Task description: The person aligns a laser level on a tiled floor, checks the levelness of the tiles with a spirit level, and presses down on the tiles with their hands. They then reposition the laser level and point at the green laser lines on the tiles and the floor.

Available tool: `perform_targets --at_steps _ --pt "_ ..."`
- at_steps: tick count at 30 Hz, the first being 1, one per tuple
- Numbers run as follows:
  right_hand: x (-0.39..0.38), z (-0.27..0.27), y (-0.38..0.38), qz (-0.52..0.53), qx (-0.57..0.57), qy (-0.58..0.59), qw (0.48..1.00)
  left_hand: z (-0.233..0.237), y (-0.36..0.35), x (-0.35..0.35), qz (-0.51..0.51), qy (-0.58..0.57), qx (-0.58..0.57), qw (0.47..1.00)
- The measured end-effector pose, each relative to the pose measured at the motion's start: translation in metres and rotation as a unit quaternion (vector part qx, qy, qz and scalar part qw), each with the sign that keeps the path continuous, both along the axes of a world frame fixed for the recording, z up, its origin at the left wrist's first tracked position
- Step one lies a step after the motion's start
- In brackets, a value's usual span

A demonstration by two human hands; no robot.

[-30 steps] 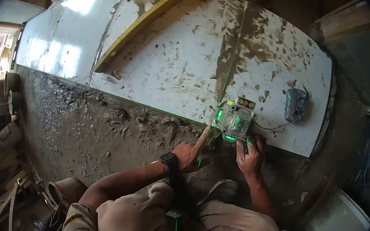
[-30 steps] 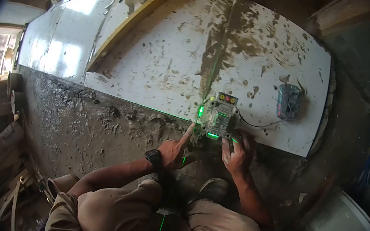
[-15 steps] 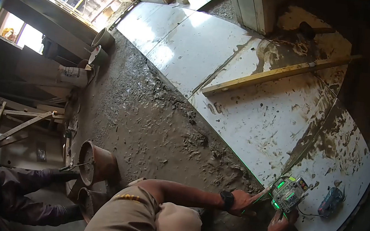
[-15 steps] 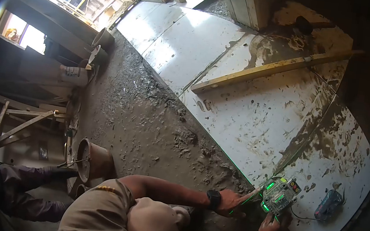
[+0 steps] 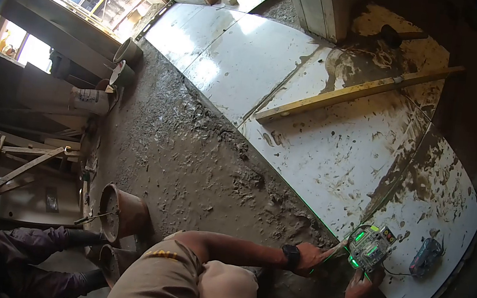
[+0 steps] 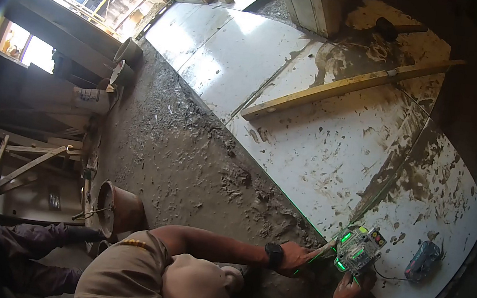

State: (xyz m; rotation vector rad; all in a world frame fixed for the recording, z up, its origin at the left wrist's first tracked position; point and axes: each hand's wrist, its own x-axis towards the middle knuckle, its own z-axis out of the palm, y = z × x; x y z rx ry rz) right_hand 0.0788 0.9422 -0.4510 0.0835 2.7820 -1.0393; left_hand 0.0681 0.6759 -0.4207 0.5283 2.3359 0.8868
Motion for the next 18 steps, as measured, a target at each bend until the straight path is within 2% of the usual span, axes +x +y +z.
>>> perform_targets --at_steps 2,5,12,14,18 --pt "-0.002 0.001 -0.002 -0.001 -0.029 0.018 0.999 -0.005 -0.001 0.000 -0.034 0.001 -0.013 0.999" --pt "-0.004 0.008 -0.006 -0.008 0.001 0.017 1.000 -0.008 -0.001 0.001 -0.041 0.017 -0.022 0.999" --pt "-0.008 0.018 -0.014 -0.029 -0.008 0.030 0.999 -0.026 -0.001 0.008 -0.039 0.065 -0.006 0.997" --pt "-0.010 0.023 -0.017 0.004 0.050 0.101 0.994 -0.019 -0.001 0.006 -0.058 0.056 -0.027 0.996" --pt "-0.014 0.025 -0.021 -0.006 0.035 0.133 0.990 -0.009 -0.002 0.001 -0.050 0.057 -0.020 0.997"
